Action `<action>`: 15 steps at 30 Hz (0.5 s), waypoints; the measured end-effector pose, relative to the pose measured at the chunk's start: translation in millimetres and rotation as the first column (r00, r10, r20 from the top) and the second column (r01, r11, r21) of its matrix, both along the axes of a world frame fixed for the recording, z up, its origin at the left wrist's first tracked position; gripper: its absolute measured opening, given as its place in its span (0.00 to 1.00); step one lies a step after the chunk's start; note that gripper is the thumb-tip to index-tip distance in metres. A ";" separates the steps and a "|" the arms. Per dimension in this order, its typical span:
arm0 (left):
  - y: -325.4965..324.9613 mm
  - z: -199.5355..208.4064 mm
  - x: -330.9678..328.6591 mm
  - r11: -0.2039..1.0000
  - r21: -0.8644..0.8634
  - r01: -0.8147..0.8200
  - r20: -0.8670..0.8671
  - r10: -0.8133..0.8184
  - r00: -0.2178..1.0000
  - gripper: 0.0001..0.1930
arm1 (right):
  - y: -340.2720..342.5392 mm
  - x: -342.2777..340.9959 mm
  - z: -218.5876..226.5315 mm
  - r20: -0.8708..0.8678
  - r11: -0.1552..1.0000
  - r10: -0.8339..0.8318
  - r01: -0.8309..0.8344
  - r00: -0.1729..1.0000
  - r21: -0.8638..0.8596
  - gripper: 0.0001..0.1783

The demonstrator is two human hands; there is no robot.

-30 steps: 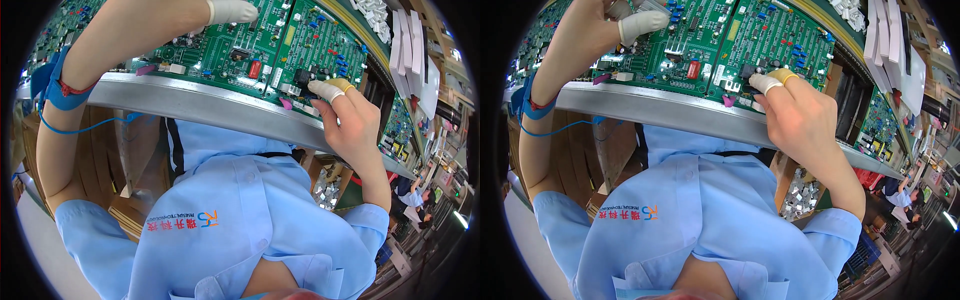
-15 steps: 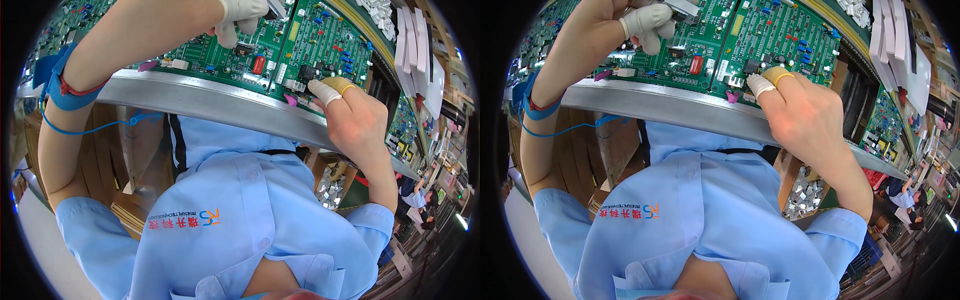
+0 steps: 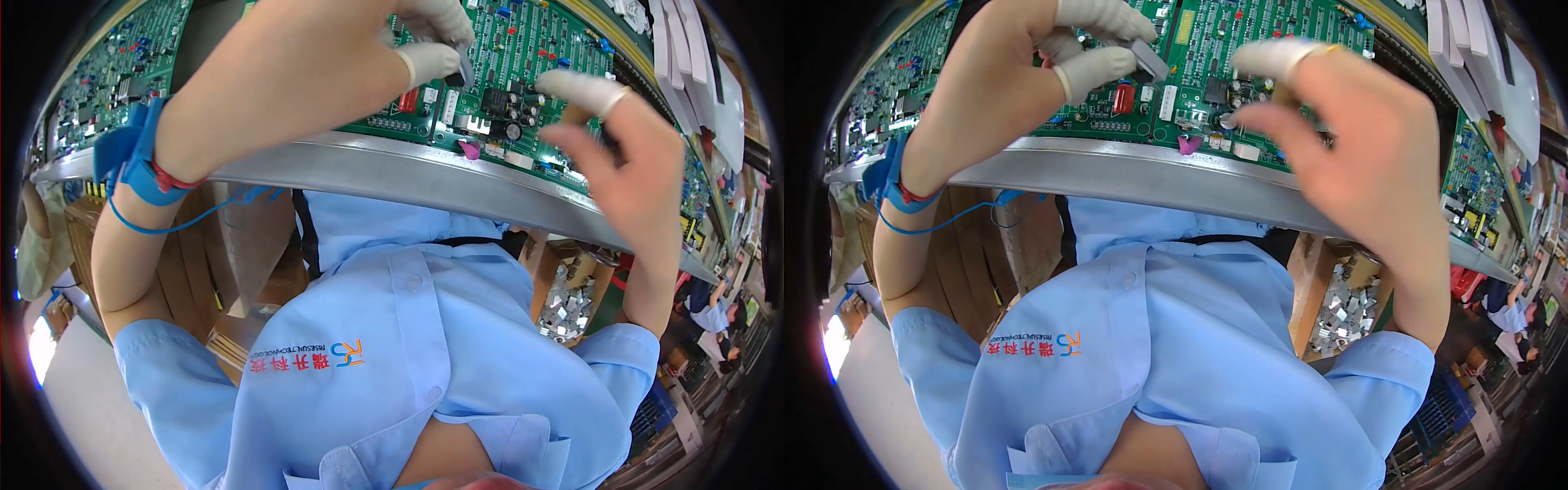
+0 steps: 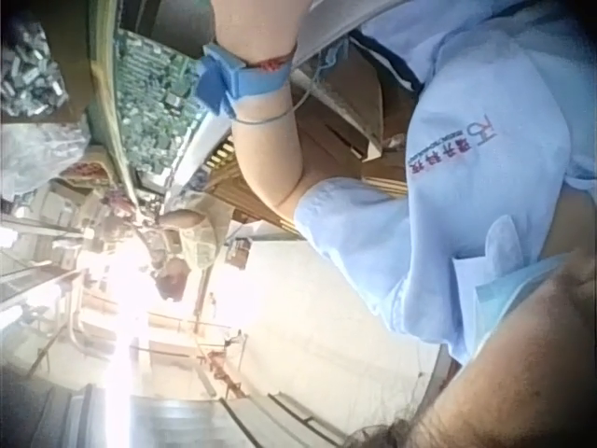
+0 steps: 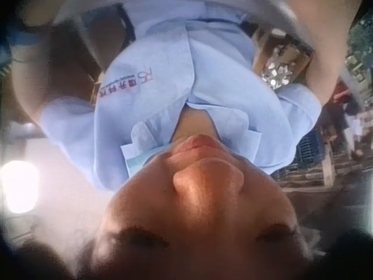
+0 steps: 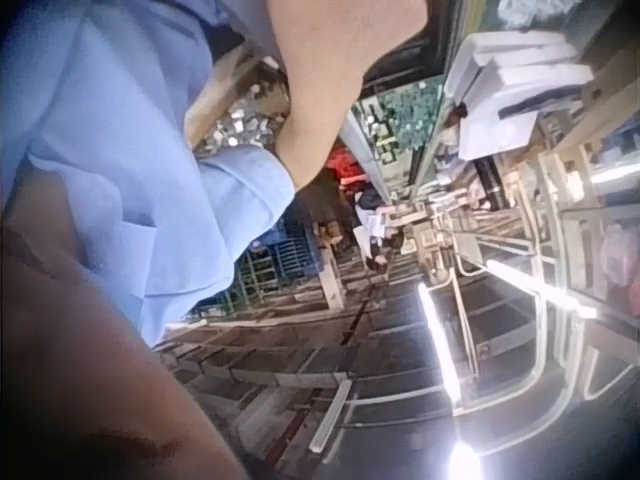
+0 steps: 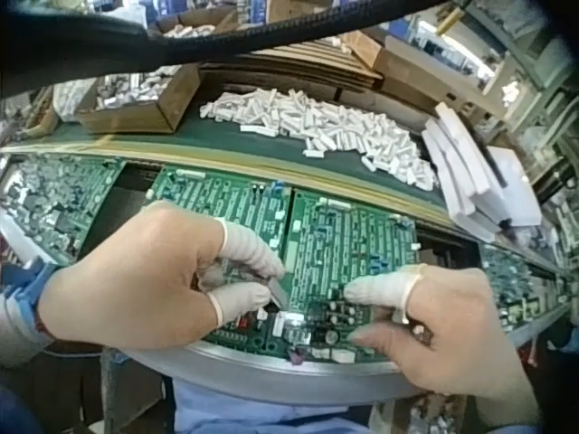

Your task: Assembling electronic components like transformers and heat sinks onto printed circuit boards on an assembly line.

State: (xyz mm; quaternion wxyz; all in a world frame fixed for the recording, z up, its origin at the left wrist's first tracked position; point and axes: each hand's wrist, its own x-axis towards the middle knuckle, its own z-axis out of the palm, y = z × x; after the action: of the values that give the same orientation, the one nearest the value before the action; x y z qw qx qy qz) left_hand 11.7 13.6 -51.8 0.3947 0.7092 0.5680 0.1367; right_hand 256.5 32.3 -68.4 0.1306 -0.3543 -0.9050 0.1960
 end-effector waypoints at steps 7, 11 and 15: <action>0.0 -48.4 16.0 0.864 0.466 0.193 -0.087 -0.172 0.981 0.10 | 28.2 29.6 -23.8 -0.329 0.889 -0.283 0.117 0.901 -0.444 0.16; 4.5 -50.9 19.4 0.895 0.371 0.249 -0.177 -0.195 0.965 0.12 | 32.4 33.9 -38.4 -0.461 0.873 -0.326 0.077 0.825 -0.481 0.18; 5.1 -43.8 24.9 0.902 0.349 0.256 -0.206 -0.192 0.959 0.11 | 32.4 40.6 -33.6 -0.432 0.878 -0.329 0.104 0.840 -0.468 0.19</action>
State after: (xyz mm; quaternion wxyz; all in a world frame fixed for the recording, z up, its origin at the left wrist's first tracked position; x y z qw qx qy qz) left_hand 36.6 18.7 -95.7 0.2174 0.8407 0.4771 0.1357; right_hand 297.1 64.7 -101.9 0.3010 -0.4137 -0.7276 0.4570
